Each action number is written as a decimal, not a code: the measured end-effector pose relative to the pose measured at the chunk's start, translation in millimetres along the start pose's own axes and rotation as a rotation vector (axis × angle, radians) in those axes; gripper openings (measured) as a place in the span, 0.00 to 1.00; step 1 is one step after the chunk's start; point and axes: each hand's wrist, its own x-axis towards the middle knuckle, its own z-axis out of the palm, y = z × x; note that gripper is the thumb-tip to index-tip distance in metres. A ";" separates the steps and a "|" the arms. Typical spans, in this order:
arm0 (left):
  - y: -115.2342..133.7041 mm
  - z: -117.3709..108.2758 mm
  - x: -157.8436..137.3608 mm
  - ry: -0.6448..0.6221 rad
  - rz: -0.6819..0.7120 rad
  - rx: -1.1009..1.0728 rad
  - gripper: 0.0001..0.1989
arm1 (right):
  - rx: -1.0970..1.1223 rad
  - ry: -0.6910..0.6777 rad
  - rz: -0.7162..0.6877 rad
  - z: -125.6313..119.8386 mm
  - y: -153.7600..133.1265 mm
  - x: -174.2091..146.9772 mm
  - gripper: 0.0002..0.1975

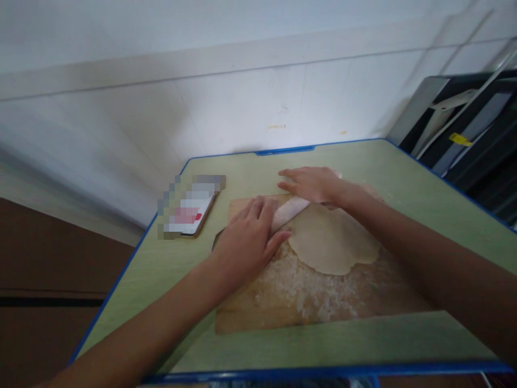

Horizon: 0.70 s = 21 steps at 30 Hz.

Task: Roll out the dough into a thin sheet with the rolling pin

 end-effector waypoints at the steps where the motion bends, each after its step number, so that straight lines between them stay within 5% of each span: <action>1: 6.3 0.0 -3.7 -0.007 0.003 0.019 0.31 | -0.016 0.015 -0.012 -0.9 0.8 -10.9 0.23; 11: 52.8 -0.6 -27.1 0.005 0.040 0.241 0.43 | -0.023 0.234 -0.122 3.8 17.2 -112.9 0.25; 21: 27.2 4.7 -1.7 0.017 0.029 0.230 0.44 | -0.056 0.200 -0.121 2.7 14.0 -75.4 0.27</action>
